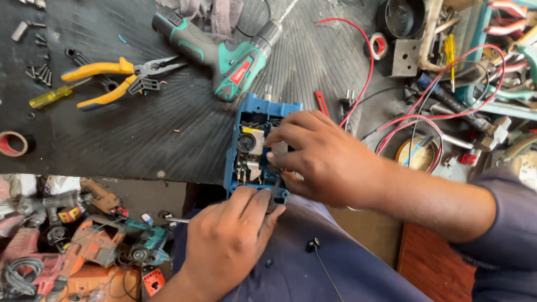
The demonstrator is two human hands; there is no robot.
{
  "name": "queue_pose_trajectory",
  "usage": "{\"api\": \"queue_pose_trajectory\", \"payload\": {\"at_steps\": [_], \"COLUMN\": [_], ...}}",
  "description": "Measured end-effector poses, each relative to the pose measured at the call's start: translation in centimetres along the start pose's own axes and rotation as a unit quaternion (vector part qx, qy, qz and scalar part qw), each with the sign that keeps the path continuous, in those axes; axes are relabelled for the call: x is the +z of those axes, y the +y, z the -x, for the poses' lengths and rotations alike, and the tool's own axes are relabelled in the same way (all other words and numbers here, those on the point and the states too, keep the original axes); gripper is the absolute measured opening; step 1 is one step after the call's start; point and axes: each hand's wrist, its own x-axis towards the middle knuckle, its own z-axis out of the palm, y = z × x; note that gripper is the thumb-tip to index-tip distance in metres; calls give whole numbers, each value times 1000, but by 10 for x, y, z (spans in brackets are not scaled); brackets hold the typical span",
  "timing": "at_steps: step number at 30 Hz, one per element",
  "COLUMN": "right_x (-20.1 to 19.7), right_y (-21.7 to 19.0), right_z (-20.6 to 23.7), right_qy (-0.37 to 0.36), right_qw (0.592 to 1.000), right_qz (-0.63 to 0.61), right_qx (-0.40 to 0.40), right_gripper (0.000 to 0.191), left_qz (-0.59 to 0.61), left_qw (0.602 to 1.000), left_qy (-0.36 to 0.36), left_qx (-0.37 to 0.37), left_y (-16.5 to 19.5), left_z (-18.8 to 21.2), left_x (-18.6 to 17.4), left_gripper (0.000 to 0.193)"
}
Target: The person repairs a cordless drill on a cluttered workbench. They hold the open blue drill casing, use a screwdriver to loosen and tighten screws inside the housing, handle small screws and internal components, and manipulate the drill's power cord and switch parts while reassembling the unit.
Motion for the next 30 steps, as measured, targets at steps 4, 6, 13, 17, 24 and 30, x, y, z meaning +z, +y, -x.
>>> {"api": "queue_pose_trajectory", "payload": {"at_steps": [4,6,13,17,24,30], "right_x": [7,11,49,70,64,47], "right_y": [-6,-8,-23,-20,-8,-7], "right_z": [4,6,30,36,33,26], "right_qy": [11,21,175,241,224,151], "right_qw": [1000,999,970,948,959,961], "right_qz": [6,14,70,24,9,-28], "right_qx": [21,41,153,204,173,229], "right_gripper": [25,28,27,27,26,24], "left_qz": [7,13,67,103,110,106], "left_qw": [1000,1000,996,991,987,988], "left_qy": [-2,-5,-16,-41,-44,-38], "left_qx": [-2,21,59,74,111,104], "left_y": [-2,-9,-30,-37,-48,-49], "left_z": [-6,-9,-6,-8,-16,-18], "left_x": [-4,-4,4,7,7,11], "left_gripper": [42,44,39,39,40,39]}}
